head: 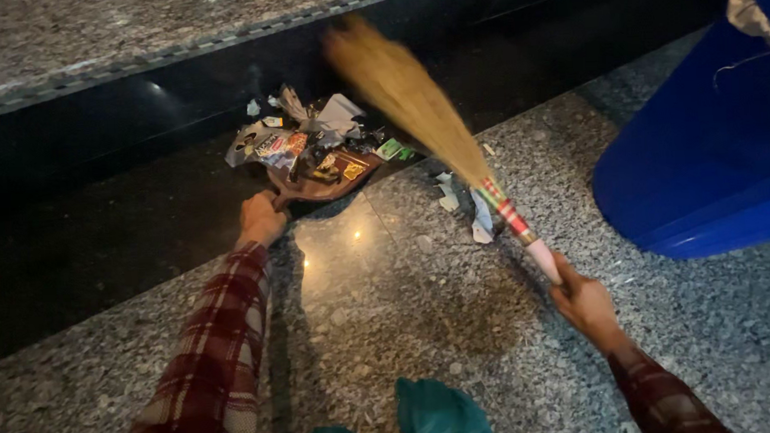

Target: The person sweeps debris from a granite floor and stairs using a broom and a dustpan, occasionally picking up small pieces by hand, and then deposits the trash into a blue bin before shaking and folding a cloth.

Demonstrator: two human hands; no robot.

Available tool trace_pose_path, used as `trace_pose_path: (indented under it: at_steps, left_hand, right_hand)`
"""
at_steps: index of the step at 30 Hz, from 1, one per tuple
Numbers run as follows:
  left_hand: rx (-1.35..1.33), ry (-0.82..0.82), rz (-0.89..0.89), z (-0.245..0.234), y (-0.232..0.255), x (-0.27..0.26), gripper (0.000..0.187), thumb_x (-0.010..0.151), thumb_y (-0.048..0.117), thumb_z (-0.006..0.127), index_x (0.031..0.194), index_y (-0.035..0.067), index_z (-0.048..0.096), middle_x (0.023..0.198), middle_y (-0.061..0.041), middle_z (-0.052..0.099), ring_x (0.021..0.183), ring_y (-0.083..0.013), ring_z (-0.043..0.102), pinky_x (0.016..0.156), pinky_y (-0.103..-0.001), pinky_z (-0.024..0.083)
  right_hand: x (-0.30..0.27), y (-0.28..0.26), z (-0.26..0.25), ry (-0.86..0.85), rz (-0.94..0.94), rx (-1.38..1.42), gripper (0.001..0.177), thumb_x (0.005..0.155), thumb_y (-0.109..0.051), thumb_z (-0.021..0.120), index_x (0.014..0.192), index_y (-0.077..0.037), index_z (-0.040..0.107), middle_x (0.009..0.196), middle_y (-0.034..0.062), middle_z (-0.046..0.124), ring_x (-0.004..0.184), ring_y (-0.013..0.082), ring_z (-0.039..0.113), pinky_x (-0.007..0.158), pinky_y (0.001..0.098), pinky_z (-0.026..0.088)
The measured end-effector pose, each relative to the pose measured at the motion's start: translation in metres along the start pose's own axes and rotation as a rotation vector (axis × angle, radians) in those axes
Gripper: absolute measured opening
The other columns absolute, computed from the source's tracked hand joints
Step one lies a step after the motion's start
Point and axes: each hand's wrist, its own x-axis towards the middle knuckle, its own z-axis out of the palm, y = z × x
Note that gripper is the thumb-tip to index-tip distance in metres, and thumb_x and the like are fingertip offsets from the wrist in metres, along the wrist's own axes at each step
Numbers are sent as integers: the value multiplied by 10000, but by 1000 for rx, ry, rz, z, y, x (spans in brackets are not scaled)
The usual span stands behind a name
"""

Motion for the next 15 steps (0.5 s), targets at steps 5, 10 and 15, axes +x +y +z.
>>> trace_pose_path:
  at_steps: [5,10,15]
  left_hand:
    - [-5,-33,-37,-8,7,0,375,756,259,823,1100,123,761,1098,-201,738,1095,-389,684,952,-468,531]
    - [-25,-28,-67,-9,13,0,405,756,196,813,1148,126,740,1121,-195,737,1112,-377,679,958,-465,527]
    - [-23,-26,-44,3,17,5,398,778,185,802,1165,124,732,1113,-207,730,1097,-389,679,950,-469,528]
  right_hand:
    - [8,-12,-14,-120,-135,-93,725,844,-283,650,1530,-320,420,847,207,739,743,424,716,712,518,570]
    - [-16,-4,-30,-196,-131,-19,756,807,-268,660,1515,-332,405,913,188,753,743,416,726,691,516,575]
    - [-35,18,-37,-158,-5,-22,739,822,-295,666,1517,-350,421,884,184,760,732,395,742,680,493,584]
